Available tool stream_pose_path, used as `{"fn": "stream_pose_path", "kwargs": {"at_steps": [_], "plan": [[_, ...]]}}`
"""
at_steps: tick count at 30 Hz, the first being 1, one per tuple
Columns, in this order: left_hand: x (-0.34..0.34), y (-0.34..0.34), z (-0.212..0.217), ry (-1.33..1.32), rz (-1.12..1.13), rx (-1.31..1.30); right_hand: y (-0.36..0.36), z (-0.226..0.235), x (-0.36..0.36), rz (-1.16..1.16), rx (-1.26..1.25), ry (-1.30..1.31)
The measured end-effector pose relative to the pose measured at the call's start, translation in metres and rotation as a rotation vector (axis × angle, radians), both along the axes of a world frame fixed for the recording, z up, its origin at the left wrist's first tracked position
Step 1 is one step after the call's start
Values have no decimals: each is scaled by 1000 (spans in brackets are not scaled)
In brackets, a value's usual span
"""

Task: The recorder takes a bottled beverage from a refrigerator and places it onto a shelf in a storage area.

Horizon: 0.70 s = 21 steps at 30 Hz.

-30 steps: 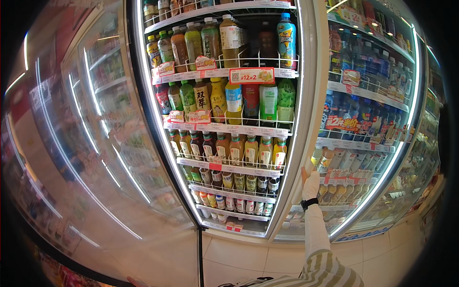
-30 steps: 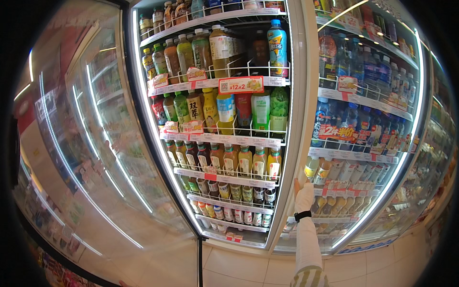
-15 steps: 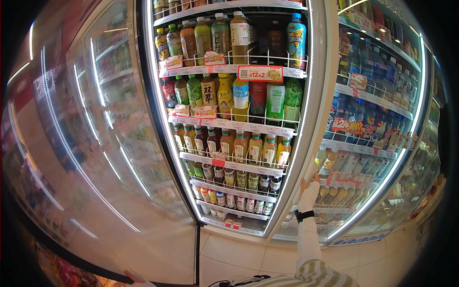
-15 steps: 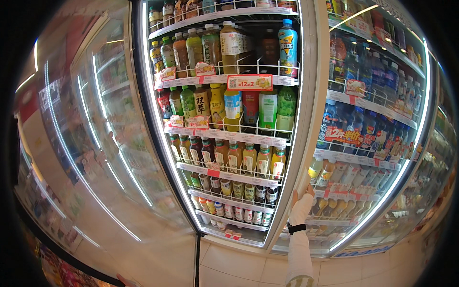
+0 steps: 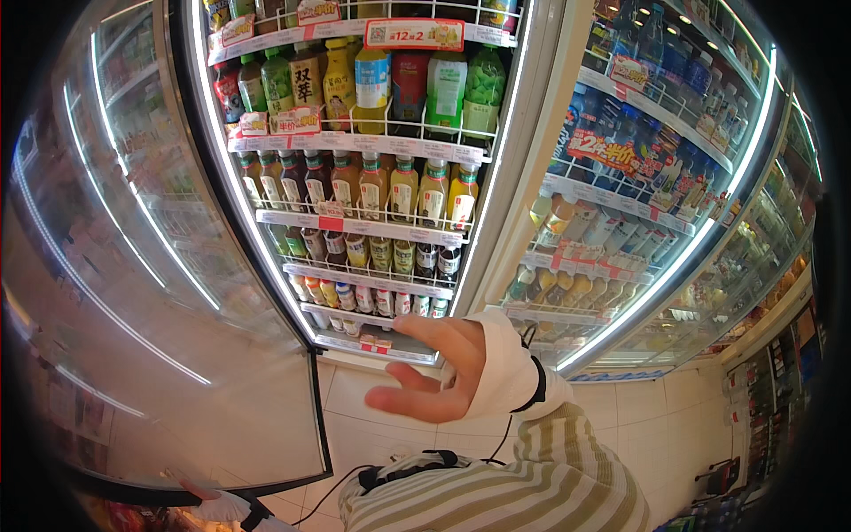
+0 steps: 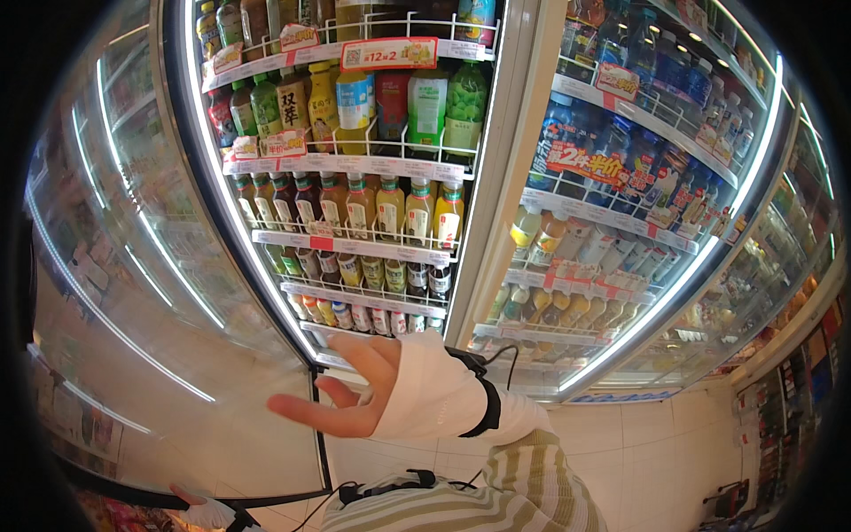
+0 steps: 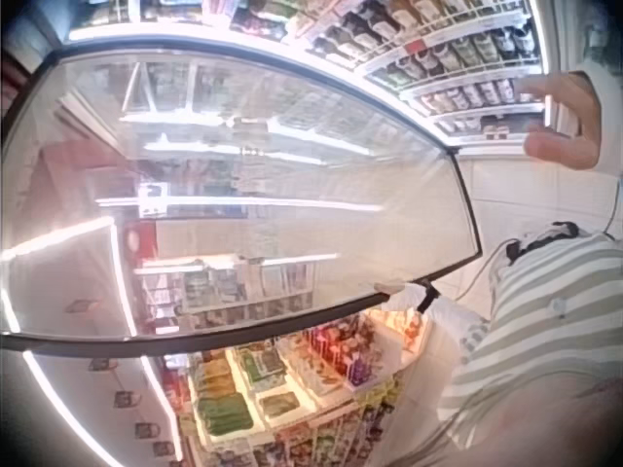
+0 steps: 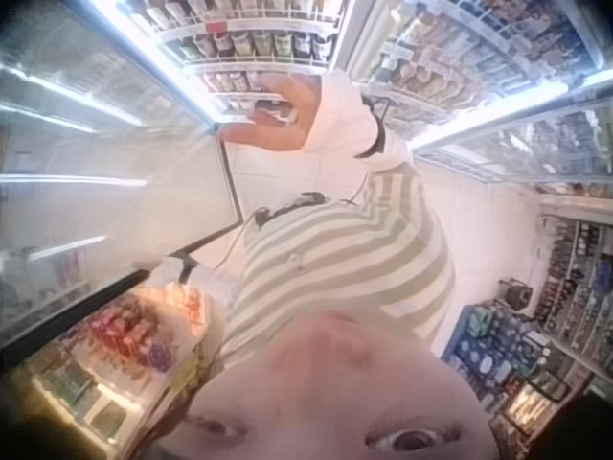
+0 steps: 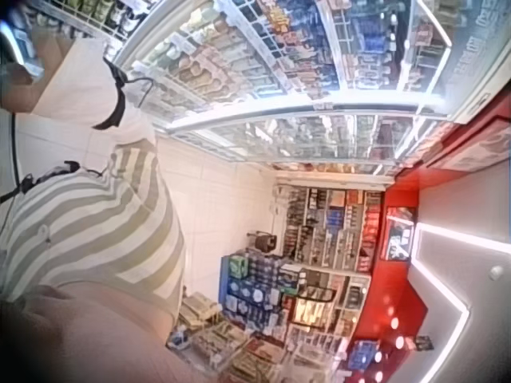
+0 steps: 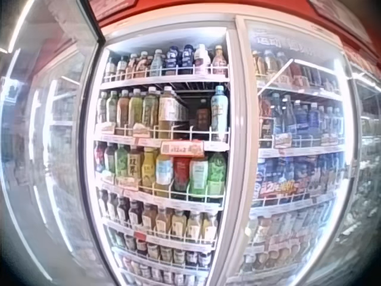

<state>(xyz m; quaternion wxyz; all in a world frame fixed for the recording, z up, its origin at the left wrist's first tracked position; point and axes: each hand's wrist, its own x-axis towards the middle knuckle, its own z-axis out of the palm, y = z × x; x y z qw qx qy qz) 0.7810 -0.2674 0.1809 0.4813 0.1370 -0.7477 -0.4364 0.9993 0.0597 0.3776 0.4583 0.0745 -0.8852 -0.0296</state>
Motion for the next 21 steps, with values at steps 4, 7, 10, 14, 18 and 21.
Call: {"fn": "stream_pose_path", "kwargs": {"at_steps": [4, 7, 10, 14, 18, 21], "plan": [[-25, 57, 6, 273, -19, -270, -53, 24, 46, 64, -103, 20], [-2, 8, 4, 295, 231, -429, -74, 37, 30, 116, -250, -133], [3, 26, 13, 355, 264, -530, -68, 37, 48, -67, -364, -211], [9, 25, 19, 391, 328, -612, -80, 35, 55, -149, -412, -273], [12, 31, 25, 387, 372, -660, -82, 34, 52, -163, -397, -295], [11, 27, 22, 398, 371, -646, -78, 30, 44, -143, -382, -298]]}}
